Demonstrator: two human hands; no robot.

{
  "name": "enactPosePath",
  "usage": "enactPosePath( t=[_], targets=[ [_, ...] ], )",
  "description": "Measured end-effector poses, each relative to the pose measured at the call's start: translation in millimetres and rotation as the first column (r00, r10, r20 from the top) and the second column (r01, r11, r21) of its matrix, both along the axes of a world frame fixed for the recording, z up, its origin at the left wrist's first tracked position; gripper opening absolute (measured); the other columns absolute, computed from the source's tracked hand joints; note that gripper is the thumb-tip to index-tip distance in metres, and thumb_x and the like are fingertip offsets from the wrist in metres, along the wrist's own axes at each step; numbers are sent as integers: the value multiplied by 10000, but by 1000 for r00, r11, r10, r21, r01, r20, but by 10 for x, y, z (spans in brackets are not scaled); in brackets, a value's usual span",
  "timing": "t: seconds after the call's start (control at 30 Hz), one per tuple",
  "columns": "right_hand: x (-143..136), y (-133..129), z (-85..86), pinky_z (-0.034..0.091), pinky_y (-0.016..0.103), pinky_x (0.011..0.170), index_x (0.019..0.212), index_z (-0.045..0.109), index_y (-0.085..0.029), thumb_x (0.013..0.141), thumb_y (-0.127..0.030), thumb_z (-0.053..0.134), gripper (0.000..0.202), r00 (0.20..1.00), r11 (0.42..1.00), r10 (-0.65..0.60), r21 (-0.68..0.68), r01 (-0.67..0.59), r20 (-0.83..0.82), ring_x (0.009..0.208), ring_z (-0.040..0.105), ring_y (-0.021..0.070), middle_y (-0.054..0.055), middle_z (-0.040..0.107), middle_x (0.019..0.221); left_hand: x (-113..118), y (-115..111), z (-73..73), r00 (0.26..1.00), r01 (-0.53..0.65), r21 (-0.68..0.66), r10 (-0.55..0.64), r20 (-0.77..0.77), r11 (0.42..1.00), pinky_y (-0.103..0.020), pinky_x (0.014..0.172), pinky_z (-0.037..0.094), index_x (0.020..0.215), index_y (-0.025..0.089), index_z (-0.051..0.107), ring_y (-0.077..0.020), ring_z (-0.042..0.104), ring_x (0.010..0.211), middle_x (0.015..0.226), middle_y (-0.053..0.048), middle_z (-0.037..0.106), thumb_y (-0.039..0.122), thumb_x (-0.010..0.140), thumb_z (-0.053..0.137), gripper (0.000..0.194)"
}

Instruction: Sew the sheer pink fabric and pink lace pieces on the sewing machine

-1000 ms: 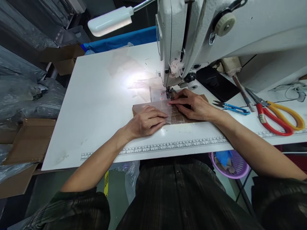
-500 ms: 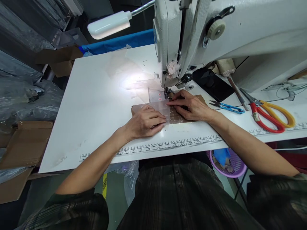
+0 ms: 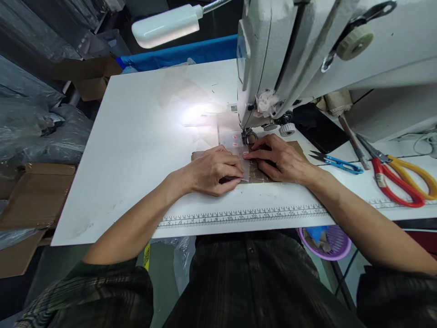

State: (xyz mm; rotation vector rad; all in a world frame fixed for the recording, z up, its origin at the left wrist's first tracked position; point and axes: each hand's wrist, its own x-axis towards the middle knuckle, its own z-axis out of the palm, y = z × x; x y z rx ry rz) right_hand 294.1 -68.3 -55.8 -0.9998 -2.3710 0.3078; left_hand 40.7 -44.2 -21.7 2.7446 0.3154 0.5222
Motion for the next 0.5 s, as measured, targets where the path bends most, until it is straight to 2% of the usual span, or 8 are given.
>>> enactPosePath(
  t=[0.2, 0.33, 0.5],
  targets=[
    [-18, -14, 10, 509, 511, 951, 1227, 721, -227, 920, -212, 516, 368, 999, 1000, -30, -9, 30, 17, 1081, 581, 302, 143, 626, 1157, 8, -18, -45, 999, -49, 164, 50, -3, 985, -364, 810, 504, 920, 195, 749, -177, 710, 867, 1018, -44, 773, 179, 952, 533, 218],
    [-26, -47, 19, 511, 508, 953, 1217, 722, -262, 921, -205, 521, 362, 1000, 1000, -26, -17, 26, 3, 1092, 579, 291, 129, 623, 1163, 17, -2, -90, 995, -98, 219, 102, -6, 971, -359, 799, 488, 910, 203, 741, -172, 694, 850, 1052, -39, 767, 187, 962, 532, 216],
    [-29, -70, 3, 509, 503, 974, 1256, 706, -249, 931, -205, 524, 375, 999, 999, -47, -23, 47, 1, 1116, 567, 295, 142, 589, 1181, 17, 25, -153, 992, -124, 263, 123, 20, 957, -359, 798, 465, 947, 211, 729, -172, 676, 852, 1089, -38, 760, 212, 969, 545, 186]
  ],
)
